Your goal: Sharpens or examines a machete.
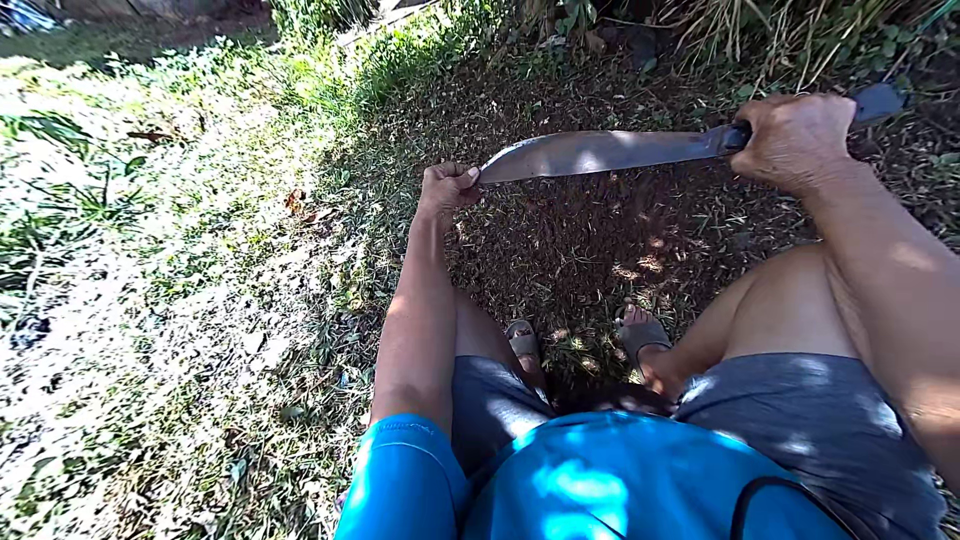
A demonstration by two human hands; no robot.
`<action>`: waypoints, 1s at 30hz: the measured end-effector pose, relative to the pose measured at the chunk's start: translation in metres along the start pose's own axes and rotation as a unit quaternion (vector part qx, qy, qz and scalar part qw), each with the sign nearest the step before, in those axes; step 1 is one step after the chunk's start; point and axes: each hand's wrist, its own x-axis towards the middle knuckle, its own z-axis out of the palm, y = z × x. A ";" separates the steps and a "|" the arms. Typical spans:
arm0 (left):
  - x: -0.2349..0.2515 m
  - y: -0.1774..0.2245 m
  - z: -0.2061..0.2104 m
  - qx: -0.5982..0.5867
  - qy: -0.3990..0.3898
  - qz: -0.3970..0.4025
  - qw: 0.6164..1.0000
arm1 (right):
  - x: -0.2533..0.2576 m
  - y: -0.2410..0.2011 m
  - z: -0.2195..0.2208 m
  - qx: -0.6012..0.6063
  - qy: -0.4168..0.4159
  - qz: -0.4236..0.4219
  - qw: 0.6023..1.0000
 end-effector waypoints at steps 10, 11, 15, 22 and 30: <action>0.008 -0.002 0.005 -0.033 0.158 0.018 0.987 | 0.007 -0.010 0.005 0.170 -0.147 0.089 0.970; 0.009 -0.003 0.008 -0.016 0.138 0.035 0.990 | 0.008 -0.014 0.009 0.216 -0.164 0.098 0.958; 0.008 -0.004 0.027 0.009 0.084 0.129 0.988 | 0.000 -0.046 0.018 0.526 -0.244 0.164 0.798; -0.020 0.013 0.074 -0.019 -0.031 0.176 0.984 | -0.012 -0.089 0.015 0.702 -0.329 0.211 0.596; -0.023 0.021 0.090 -0.140 -0.078 0.054 0.986 | -0.032 -0.091 0.034 0.725 -0.340 0.205 0.563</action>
